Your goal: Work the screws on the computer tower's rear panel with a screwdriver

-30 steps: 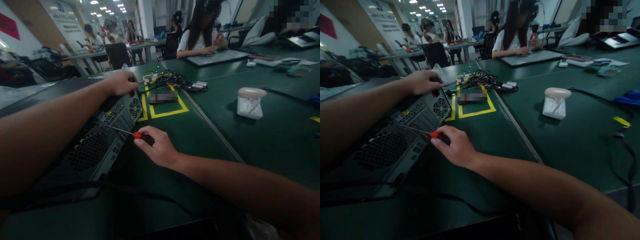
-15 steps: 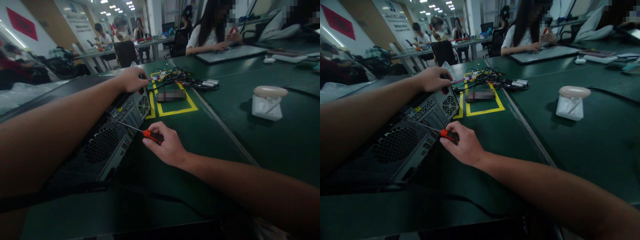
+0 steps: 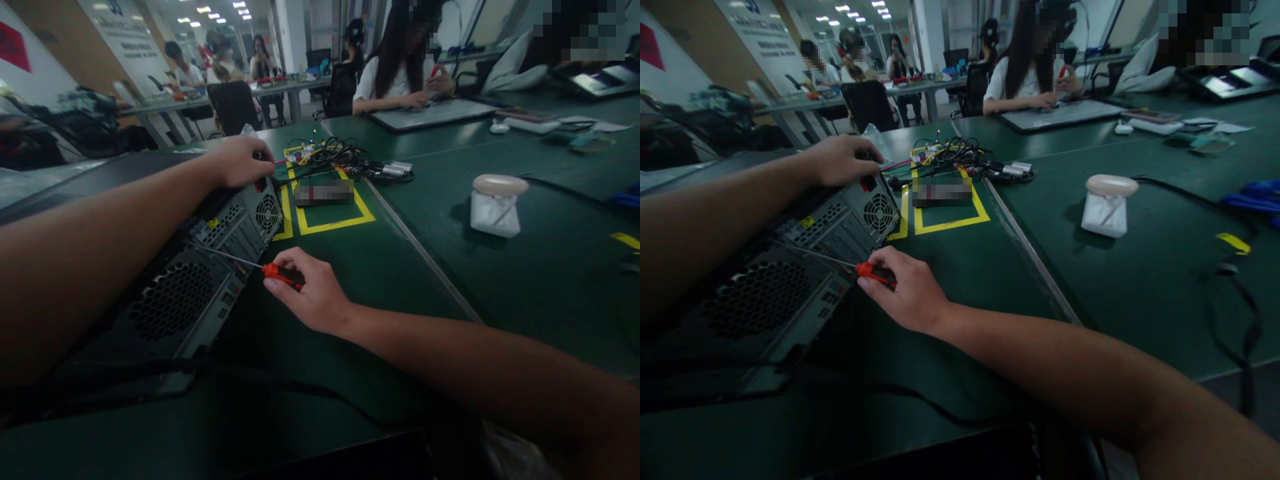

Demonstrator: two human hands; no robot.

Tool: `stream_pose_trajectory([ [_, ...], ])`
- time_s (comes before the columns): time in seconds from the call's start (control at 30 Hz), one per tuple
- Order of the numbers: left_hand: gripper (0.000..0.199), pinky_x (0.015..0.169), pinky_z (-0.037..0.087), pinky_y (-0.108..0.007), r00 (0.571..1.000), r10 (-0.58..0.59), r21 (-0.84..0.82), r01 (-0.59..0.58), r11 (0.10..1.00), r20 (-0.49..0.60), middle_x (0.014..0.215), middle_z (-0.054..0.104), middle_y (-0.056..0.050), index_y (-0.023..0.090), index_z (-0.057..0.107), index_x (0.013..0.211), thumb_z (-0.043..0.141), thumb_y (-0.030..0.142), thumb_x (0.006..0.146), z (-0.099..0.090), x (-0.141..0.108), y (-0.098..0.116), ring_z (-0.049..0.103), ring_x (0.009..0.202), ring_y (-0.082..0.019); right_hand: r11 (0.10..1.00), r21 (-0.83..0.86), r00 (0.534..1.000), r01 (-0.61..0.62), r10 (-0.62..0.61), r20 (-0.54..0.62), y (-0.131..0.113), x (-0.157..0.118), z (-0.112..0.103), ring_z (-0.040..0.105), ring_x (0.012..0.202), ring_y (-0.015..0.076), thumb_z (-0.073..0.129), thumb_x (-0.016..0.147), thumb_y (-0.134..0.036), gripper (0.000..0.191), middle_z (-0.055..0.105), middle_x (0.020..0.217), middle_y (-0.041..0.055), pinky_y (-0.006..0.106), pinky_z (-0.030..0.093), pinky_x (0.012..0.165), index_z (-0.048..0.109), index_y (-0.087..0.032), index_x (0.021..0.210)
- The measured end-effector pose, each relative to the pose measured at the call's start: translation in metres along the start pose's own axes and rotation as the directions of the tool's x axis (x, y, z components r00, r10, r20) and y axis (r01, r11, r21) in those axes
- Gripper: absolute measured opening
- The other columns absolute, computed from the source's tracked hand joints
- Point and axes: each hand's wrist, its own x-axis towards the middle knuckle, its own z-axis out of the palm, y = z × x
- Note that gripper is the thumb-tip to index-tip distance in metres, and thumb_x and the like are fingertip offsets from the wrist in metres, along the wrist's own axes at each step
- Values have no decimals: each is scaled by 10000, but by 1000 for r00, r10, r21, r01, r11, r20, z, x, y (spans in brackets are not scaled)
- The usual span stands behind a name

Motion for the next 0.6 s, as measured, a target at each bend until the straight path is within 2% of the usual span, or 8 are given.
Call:
stream_pose_trajectory([
  [0.17,534,988,471,-429,1000,3,2,-3,1000,-13,1279,749,-163,86,773,1334,558,403,961,1,-2,0,615,1058,-286,1000,-10,1000,24,-24,2,2,0,0,634,817,167,686,1035,-469,254,725,1009,30,328,499,783,647,-222,1080],
  [0.37,504,963,475,-387,1000,-2,2,2,1000,-10,1263,759,-110,123,774,1320,577,410,956,1,-1,0,603,1016,-247,999,-13,999,44,-44,0,3,0,0,643,829,170,676,1049,-473,259,728,1014,31,330,506,793,655,-218,1089],
  [0.6,521,994,484,-426,1000,-19,2,19,1000,-13,1275,757,-154,120,784,1309,562,407,936,2,0,0,633,1067,-290,996,-23,997,81,-81,-6,5,0,0,672,887,184,658,1068,-470,263,741,1033,43,344,525,836,673,-210,1098],
])
